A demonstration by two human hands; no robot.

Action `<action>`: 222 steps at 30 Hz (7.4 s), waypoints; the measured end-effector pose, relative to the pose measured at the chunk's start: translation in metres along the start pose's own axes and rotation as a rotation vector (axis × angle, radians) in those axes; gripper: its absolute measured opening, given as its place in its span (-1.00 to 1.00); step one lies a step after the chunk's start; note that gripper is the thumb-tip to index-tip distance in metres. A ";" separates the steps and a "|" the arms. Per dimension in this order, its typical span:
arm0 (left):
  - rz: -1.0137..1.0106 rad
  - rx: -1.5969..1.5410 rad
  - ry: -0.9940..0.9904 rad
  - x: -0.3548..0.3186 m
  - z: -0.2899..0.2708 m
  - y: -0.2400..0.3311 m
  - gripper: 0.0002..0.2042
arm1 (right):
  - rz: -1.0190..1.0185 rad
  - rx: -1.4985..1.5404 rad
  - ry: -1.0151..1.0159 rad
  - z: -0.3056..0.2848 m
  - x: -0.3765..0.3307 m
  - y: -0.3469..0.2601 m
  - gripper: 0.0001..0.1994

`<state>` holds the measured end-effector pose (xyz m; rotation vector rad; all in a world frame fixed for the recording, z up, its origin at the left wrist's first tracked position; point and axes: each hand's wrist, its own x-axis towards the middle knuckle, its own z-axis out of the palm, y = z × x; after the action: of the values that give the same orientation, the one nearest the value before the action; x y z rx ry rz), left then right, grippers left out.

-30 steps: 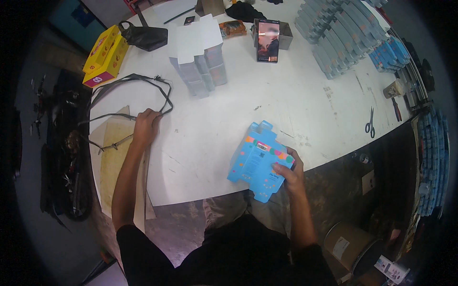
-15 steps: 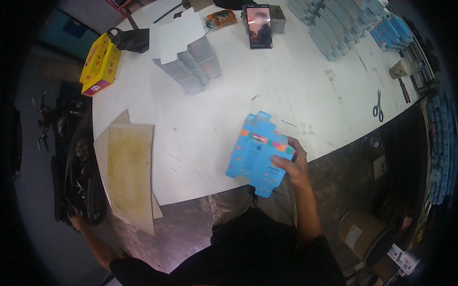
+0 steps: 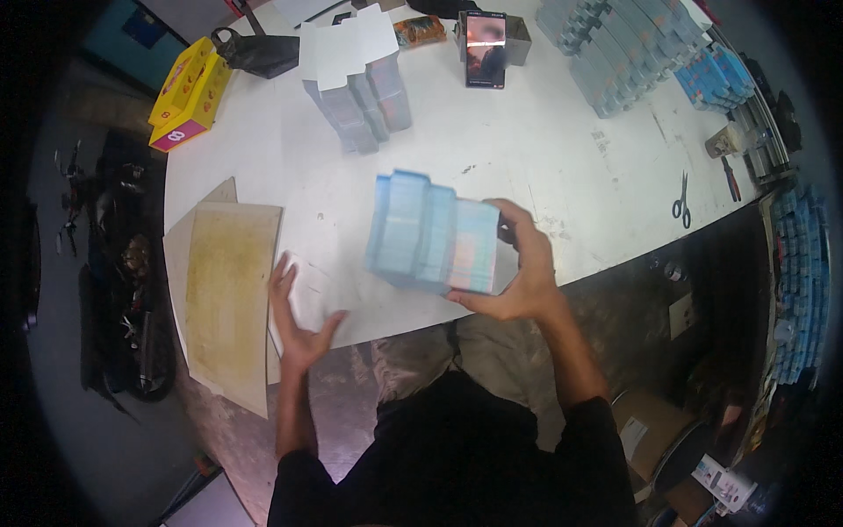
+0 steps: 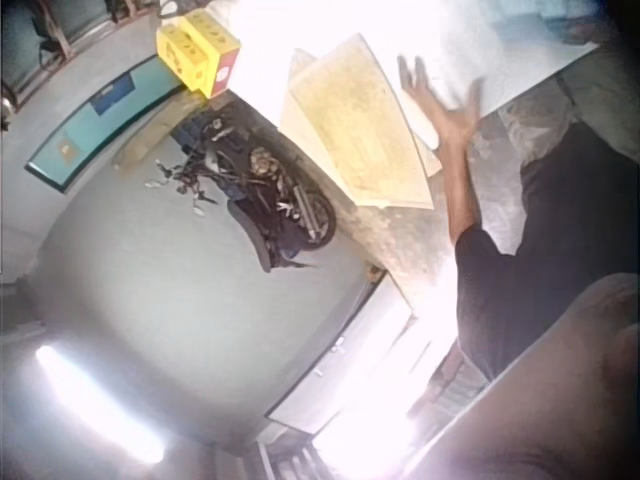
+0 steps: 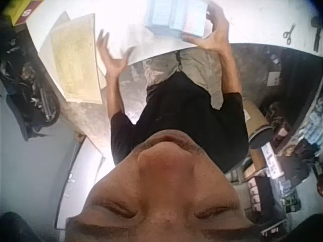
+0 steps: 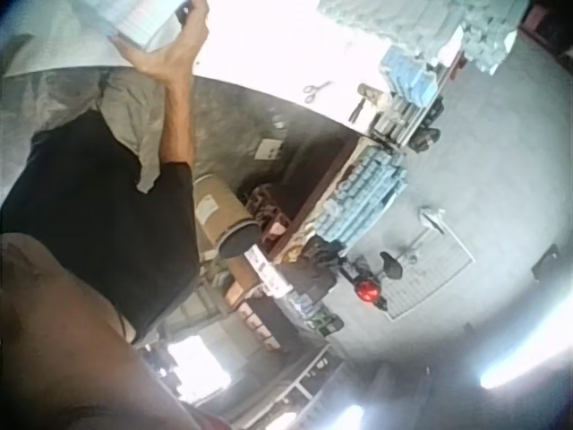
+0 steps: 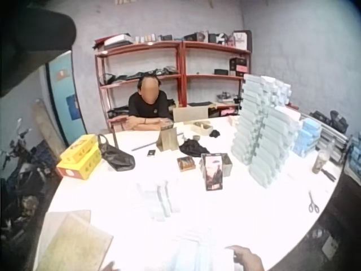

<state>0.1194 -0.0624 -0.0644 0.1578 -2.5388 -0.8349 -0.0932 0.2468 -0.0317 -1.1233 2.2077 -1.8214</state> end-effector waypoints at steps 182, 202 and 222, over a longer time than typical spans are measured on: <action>0.238 0.214 -0.655 0.104 0.026 0.096 -0.32 | 0.057 -0.890 0.120 -0.061 -0.093 0.056 -0.78; 0.099 0.044 -0.884 0.144 0.024 0.079 -0.34 | -0.004 -0.568 -0.593 0.030 0.012 -0.036 -0.69; 0.185 0.003 -0.356 0.114 0.005 0.105 -0.07 | -0.221 -0.643 0.121 0.001 -0.047 0.001 -0.60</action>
<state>0.0196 -0.0027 0.0378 -0.2432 -2.8268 -0.8475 -0.0586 0.2725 -0.0507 -1.4238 2.9599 -1.2790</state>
